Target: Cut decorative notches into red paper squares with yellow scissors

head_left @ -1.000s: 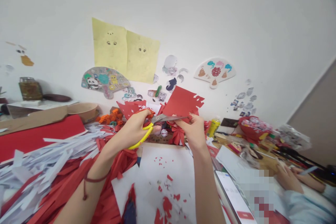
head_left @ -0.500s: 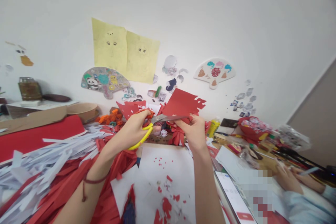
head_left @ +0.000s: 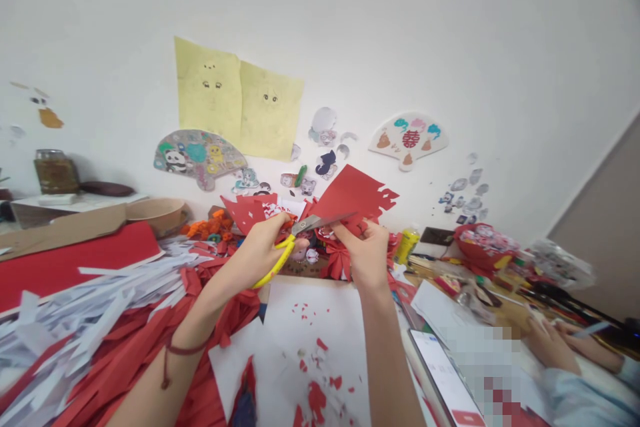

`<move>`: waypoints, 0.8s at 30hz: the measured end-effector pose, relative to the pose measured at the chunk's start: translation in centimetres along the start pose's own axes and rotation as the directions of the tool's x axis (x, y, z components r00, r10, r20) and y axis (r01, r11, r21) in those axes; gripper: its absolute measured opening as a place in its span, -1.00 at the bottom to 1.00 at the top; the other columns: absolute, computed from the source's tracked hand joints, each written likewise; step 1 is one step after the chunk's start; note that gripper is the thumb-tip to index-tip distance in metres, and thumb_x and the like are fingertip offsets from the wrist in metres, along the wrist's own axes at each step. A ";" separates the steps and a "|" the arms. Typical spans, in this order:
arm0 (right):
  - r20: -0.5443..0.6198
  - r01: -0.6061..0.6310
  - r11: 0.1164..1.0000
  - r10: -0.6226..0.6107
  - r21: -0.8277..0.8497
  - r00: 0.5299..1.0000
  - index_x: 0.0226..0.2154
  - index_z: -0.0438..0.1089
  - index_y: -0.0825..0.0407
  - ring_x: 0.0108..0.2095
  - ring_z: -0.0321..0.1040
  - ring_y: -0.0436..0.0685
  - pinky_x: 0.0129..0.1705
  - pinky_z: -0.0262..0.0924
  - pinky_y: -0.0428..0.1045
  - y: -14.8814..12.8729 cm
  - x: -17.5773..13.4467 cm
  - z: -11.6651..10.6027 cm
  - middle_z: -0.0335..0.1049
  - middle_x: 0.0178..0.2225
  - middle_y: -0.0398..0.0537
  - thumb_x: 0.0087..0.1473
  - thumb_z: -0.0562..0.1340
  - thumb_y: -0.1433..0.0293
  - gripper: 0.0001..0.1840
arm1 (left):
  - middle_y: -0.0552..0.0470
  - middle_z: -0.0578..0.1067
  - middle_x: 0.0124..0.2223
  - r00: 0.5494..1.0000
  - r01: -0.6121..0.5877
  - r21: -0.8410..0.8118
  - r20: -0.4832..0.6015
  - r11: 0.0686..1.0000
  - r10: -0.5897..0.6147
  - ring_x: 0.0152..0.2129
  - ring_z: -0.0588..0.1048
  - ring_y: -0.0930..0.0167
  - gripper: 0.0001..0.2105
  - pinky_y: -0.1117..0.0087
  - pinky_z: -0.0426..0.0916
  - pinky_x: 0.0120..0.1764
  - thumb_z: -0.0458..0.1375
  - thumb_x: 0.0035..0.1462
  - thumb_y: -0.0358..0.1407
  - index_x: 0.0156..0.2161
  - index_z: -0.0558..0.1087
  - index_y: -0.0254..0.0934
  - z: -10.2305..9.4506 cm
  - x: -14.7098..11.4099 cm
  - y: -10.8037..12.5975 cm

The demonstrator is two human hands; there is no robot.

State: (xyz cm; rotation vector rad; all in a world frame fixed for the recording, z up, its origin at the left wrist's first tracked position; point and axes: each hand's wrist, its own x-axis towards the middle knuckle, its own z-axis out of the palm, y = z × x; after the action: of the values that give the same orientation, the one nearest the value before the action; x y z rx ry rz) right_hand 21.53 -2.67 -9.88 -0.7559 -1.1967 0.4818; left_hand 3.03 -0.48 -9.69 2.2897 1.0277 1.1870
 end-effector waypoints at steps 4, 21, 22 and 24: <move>-0.047 0.007 1.000 -0.006 0.021 0.999 -0.53 0.46 0.08 -0.54 0.33 0.01 -0.43 0.27 -0.08 0.4 0.0 0.4 0.43 -0.57 -0.17 -0.14 0.42 0.30 -0.79 | 0.19 0.26 -0.53 0.999 0.040 -0.023 0.003 0.999 -0.040 -0.58 0.23 0.49 -0.74 0.49 0.13 -0.50 0.11 0.08 -0.10 -0.38 0.19 -0.24 0.5 0.2 0.3; -0.203 0.031 0.959 0.029 0.283 0.979 -0.46 0.50 0.14 -0.49 0.44 0.04 -0.36 0.37 -0.05 0.8 -0.6 2.2 0.51 -0.52 -0.10 -0.13 0.42 0.37 -0.82 | 0.20 0.23 -0.55 0.996 0.069 -0.147 -0.046 0.987 -0.076 -0.60 0.24 0.50 -0.73 0.51 0.08 -0.53 0.05 0.13 -0.07 -0.38 0.14 -0.21 4.2 0.5 -0.5; -0.217 0.033 0.958 0.031 0.286 0.976 -0.45 0.49 0.14 -0.49 0.43 0.03 -0.35 0.37 -0.05 0.9 -0.6 2.3 0.51 -0.51 -0.10 -0.14 0.42 0.37 -0.81 | 0.21 0.23 -0.56 0.996 0.065 -0.150 -0.051 0.987 -0.073 -0.61 0.24 0.50 -0.72 0.51 0.08 -0.53 0.05 0.13 -0.06 -0.38 0.12 -0.21 4.4 0.4 -0.5; -0.244 0.032 0.957 0.041 0.288 0.969 -0.43 0.48 0.13 -0.49 0.41 0.02 -0.33 0.37 -0.04 1.0 -0.6 2.5 0.51 -0.48 -0.09 -0.16 0.43 0.35 -0.78 | 0.22 0.21 -0.58 0.996 0.050 -0.145 -0.061 0.988 -0.060 -0.62 0.21 0.51 -0.70 0.50 0.08 -0.52 0.04 0.14 -0.05 -0.40 0.10 -0.21 4.7 0.4 -0.3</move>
State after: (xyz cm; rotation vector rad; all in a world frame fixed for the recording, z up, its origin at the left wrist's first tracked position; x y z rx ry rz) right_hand 19.00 -1.76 -10.61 -0.5467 -0.8664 0.5366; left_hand 6.88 0.06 -12.41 2.1120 0.9878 1.2782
